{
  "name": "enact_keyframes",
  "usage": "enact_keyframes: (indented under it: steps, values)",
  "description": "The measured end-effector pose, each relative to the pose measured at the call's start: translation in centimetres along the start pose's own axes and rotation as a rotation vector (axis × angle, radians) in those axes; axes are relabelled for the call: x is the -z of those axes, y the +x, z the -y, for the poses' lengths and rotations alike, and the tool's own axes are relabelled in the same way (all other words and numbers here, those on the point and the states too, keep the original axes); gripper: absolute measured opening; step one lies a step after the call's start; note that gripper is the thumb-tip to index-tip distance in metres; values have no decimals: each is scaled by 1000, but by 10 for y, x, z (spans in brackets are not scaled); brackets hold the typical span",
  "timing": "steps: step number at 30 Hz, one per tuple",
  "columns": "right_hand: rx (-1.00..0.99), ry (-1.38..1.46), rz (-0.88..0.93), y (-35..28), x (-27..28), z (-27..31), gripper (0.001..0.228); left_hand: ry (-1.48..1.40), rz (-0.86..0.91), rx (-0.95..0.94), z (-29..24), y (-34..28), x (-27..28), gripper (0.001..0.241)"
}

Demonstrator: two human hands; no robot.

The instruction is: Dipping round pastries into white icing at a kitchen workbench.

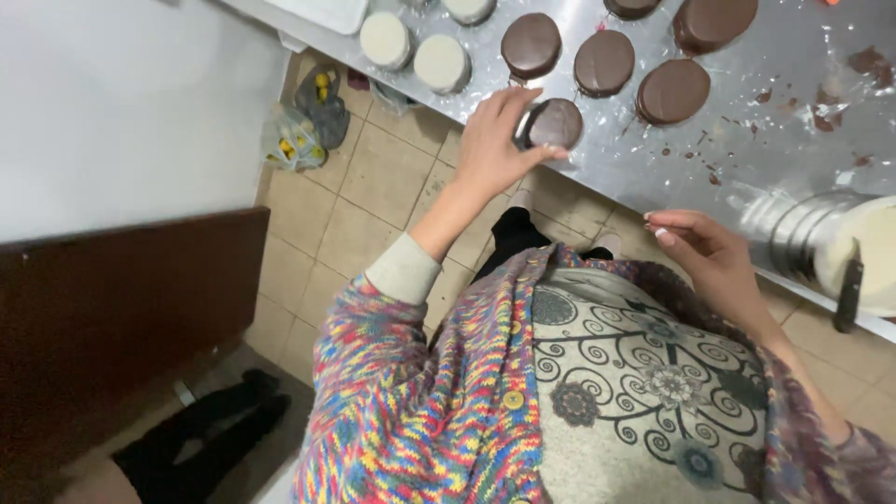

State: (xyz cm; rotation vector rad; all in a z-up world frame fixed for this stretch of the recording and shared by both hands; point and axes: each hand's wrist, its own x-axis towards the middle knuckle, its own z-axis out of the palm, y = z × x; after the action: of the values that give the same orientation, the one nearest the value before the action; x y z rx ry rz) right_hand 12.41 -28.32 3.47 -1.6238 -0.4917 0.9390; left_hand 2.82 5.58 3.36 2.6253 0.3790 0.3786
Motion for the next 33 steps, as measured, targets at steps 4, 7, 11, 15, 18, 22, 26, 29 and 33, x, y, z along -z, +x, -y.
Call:
enact_keyframes:
  steps: [4,7,11,15,18,22,26,29,33]
  values:
    - [-68,-57,-29,44,-54,39,28,-72,-68,-104,5,-1,50,85]
    - [-26,-26,0,68,-85,70,30,-138,-77,-267,1,7,71,78]
    - [213,-72,13,85,-111,95,31,-172,17,-422,5,17,80,68]
    - [278,-242,-53,78,-118,96,31,-284,95,-425,3,23,67,72]
    - [153,-122,-130,64,-118,83,29,-308,215,-426,-9,22,53,74]
    - [193,-174,-213,40,-101,50,17,-324,245,-546,-29,22,27,68]
    - [-42,58,-162,20,-81,11,18,-368,220,-724,-46,13,5,68]
    - [-74,-12,-246,14,-64,-10,18,-471,246,-791,-51,9,9,72]
    - [136,-504,-346,16,-47,3,15,-455,289,-691,-22,-5,10,66]
